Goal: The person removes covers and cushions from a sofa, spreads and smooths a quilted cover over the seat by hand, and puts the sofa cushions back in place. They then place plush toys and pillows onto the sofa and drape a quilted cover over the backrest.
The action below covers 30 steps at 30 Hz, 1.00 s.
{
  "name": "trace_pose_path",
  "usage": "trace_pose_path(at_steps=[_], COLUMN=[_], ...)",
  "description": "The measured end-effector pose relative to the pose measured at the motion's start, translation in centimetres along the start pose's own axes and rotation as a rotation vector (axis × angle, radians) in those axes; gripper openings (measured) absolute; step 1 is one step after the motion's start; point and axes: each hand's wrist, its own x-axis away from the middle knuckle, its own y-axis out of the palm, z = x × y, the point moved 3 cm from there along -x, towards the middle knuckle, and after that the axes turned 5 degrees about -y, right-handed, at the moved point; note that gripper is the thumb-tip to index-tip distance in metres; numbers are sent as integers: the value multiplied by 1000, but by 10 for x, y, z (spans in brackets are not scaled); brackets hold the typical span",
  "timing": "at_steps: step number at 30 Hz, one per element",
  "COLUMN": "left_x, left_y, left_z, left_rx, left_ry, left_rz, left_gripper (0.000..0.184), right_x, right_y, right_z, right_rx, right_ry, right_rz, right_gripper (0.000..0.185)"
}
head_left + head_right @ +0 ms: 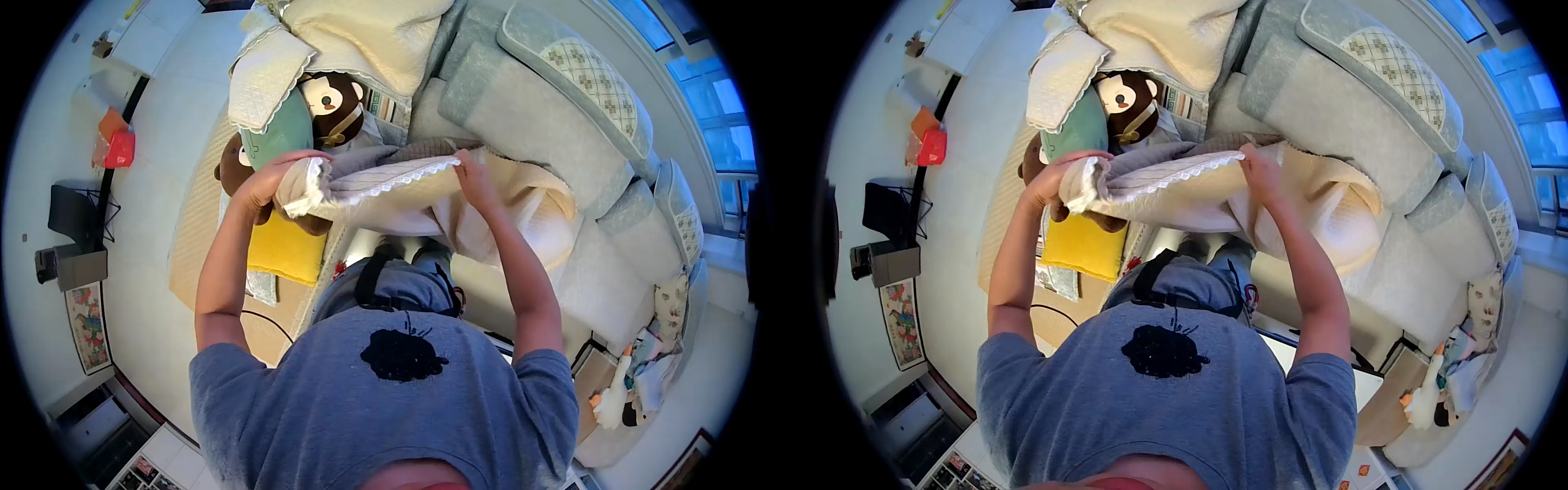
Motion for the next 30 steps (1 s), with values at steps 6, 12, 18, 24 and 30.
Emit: trace_pose_path(at_steps=[6,12,18,24,30], left_x=[-25,-63,-86,-57,-8], left_y=[21,132,144,141,122], left_z=[-31,-37,-67,-48,-9], left_rx=[-958,-1210,-1336,-1423,-1358], left_ry=[-61,340,490,822,998], left_rz=[329,90,-76,-47,82], left_gripper=[59,69,30,28,25], right_x=[27,70,90,99,123], right_y=[-41,20,22,22,44], right_z=[-68,-126,-123,-64,38], right_rx=[55,-132,-253,86,308], right_ry=[112,56,93,14,116], right_rz=[24,23,33,-220,-89], right_gripper=[13,15,26,55,37])
